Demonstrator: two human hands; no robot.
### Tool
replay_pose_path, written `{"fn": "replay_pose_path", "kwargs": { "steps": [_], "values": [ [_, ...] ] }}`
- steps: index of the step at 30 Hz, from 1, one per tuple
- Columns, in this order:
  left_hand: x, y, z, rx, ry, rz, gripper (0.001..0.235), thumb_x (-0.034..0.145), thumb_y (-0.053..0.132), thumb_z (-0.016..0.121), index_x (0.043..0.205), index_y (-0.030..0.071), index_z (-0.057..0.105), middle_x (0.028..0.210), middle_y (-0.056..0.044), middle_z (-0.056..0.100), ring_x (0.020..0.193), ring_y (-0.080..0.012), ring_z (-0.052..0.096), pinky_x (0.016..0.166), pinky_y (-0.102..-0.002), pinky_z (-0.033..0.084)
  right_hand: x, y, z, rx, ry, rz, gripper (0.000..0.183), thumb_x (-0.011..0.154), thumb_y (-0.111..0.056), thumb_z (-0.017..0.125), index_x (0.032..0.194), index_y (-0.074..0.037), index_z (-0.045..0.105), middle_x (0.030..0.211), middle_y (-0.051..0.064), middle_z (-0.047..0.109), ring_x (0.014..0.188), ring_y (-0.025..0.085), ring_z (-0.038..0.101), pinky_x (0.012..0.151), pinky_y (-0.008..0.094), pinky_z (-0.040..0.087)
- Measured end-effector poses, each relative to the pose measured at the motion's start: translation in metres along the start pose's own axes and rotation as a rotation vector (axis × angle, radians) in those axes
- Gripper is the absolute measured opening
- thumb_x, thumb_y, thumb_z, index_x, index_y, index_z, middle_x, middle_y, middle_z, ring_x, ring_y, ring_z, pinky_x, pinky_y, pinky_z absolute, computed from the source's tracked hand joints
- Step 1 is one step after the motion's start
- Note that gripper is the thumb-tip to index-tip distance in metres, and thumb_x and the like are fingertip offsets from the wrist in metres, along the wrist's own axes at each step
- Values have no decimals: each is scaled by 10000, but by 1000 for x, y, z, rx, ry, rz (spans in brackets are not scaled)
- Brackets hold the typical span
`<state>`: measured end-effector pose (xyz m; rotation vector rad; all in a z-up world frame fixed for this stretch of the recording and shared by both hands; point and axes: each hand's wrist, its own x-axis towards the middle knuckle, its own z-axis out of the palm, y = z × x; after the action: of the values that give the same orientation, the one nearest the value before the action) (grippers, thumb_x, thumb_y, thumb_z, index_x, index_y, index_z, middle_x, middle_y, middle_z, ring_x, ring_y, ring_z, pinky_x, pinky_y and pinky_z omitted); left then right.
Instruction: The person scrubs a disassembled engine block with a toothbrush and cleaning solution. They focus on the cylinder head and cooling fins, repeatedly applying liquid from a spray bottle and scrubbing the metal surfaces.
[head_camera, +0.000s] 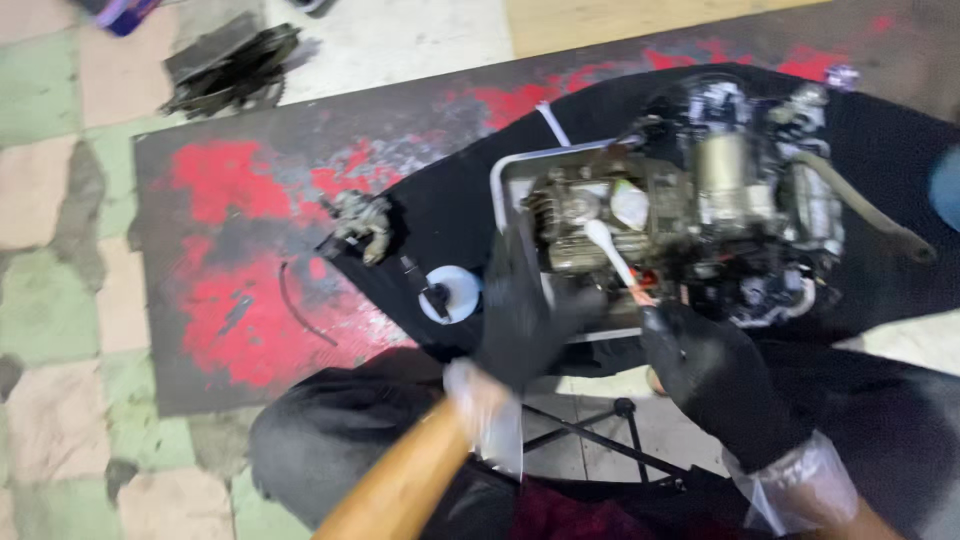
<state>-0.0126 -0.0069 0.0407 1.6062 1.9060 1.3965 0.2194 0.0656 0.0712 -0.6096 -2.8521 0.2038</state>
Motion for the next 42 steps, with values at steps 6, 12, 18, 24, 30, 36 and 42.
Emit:
{"fn": "replay_pose_path", "kwargs": {
  "steps": [6, 12, 18, 24, 30, 36, 42],
  "values": [
    [-91, 16, -27, -541, 511, -1026, 661, 811, 190, 879, 1321, -113, 586, 1149, -320, 613, 906, -418, 619, 865, -536, 479, 6, -21, 24, 686, 27, 642, 184, 985, -163, 607, 907, -25, 703, 631, 132, 676, 533, 225, 666, 494, 369, 507],
    [-52, -59, -23, 318, 522, -342, 955, 757, 224, 886, 1516, -37, 369, 1397, -318, 561, 1259, -418, 565, 1048, -485, 444, 21, -16, 17, 705, 54, 565, 155, 986, -176, 596, 968, -44, 674, 648, 146, 641, 490, 214, 650, 473, 363, 488],
    [-9, -49, -33, 11, 288, -492, 517, 944, 254, 725, 1409, 63, 606, 1027, -185, 745, 762, -284, 684, 738, -400, 573, 17, 4, 18, 832, 32, 666, 140, 1001, -163, 586, 958, -53, 661, 572, 82, 577, 472, 130, 567, 468, 331, 455],
    [45, 17, -60, -17, -187, -183, 370, 933, 238, 701, 1256, 59, 682, 950, -199, 740, 849, -355, 734, 710, -394, 569, 17, 18, 16, 1001, 76, 694, 149, 1012, -130, 564, 939, -29, 646, 594, -11, 529, 547, 45, 481, 485, 274, 431],
    [71, 43, -58, 40, -392, -415, 307, 830, 317, 695, 974, 51, 749, 712, -203, 689, 652, -355, 719, 604, -428, 531, 20, 18, 19, 1101, 40, 786, 150, 1013, -133, 562, 951, -18, 635, 585, -4, 508, 530, 47, 455, 469, 274, 410],
    [79, 38, -49, 140, -450, -439, 337, 828, 372, 657, 839, 49, 750, 636, -209, 655, 637, -382, 703, 596, -465, 535, 18, 19, 17, 1066, 47, 751, 157, 1012, -129, 583, 921, -7, 626, 593, -10, 514, 544, 44, 450, 474, 273, 413],
    [80, 26, -42, 240, -494, -418, 345, 824, 380, 651, 788, 53, 754, 648, -211, 664, 656, -388, 695, 623, -486, 535, 20, 19, 14, 1038, 44, 752, 168, 1009, -137, 575, 915, -7, 624, 584, -1, 517, 535, 45, 458, 472, 273, 420]
  ]
}}
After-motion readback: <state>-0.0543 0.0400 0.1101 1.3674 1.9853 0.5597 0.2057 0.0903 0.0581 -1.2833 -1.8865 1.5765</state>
